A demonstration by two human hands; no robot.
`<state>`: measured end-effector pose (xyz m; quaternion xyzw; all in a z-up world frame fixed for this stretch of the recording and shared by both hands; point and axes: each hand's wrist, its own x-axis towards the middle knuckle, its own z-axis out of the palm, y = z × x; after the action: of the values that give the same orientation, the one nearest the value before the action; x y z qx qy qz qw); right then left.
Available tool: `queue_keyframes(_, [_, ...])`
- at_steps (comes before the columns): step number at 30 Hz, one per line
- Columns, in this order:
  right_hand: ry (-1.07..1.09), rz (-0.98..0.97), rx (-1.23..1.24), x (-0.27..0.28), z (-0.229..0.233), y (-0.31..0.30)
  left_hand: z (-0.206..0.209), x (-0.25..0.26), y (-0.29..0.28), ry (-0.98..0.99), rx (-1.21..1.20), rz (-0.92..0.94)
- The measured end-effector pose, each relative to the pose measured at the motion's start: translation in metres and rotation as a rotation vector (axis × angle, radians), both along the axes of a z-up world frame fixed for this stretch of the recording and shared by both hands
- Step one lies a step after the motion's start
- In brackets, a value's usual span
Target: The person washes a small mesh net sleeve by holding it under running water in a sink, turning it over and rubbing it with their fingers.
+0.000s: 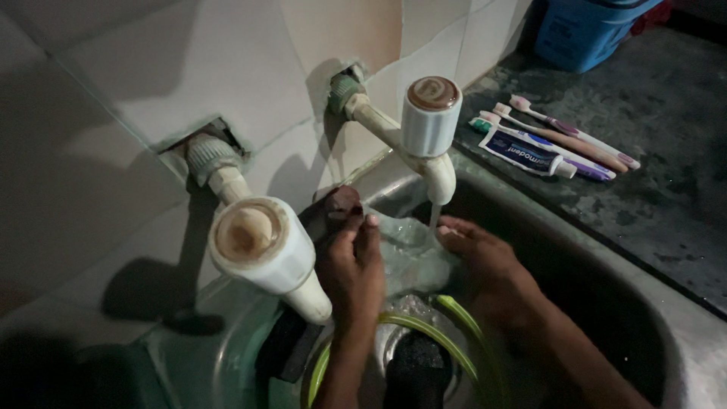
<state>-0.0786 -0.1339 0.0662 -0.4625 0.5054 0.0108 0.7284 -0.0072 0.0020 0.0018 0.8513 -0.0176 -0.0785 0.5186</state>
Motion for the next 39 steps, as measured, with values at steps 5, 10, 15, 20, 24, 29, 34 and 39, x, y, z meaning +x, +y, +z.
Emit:
queue_keyframes(5, [-0.260,0.116,-0.614,-0.011,-0.004,0.007,0.007,-0.001,-0.002,-0.244,-0.046,0.083])
queue_keyframes(10, [-0.341,0.047,-0.698,-0.016,-0.017,-0.003,0.004,0.000,-0.003,-0.276,-0.065,0.070])
queue_keyframes(15, [-0.382,0.056,-0.787,-0.020,-0.033,-0.010,-0.005,0.001,-0.002,-0.351,-0.098,0.044])
queue_keyframes(20, [-0.445,0.104,-0.873,-0.026,-0.037,-0.013,-0.002,-0.001,-0.002,-0.421,-0.072,0.028])
queue_keyframes(24, [-0.254,0.158,-0.921,-0.028,-0.029,-0.009,0.005,-0.005,0.000,-0.470,0.048,0.046])
queue_keyframes(29, [-0.261,0.177,-0.969,-0.027,-0.024,0.003,0.006,-0.004,0.004,-0.471,-0.061,0.023])
queue_keyframes(34, [-0.379,0.172,-0.898,-0.031,-0.032,0.001,0.011,-0.008,0.003,-0.280,-0.063,0.049])
queue_keyframes(39, [-0.823,0.272,-0.818,-0.030,-0.040,-0.006,0.007,-0.011,0.004,-0.345,-0.092,-0.011])
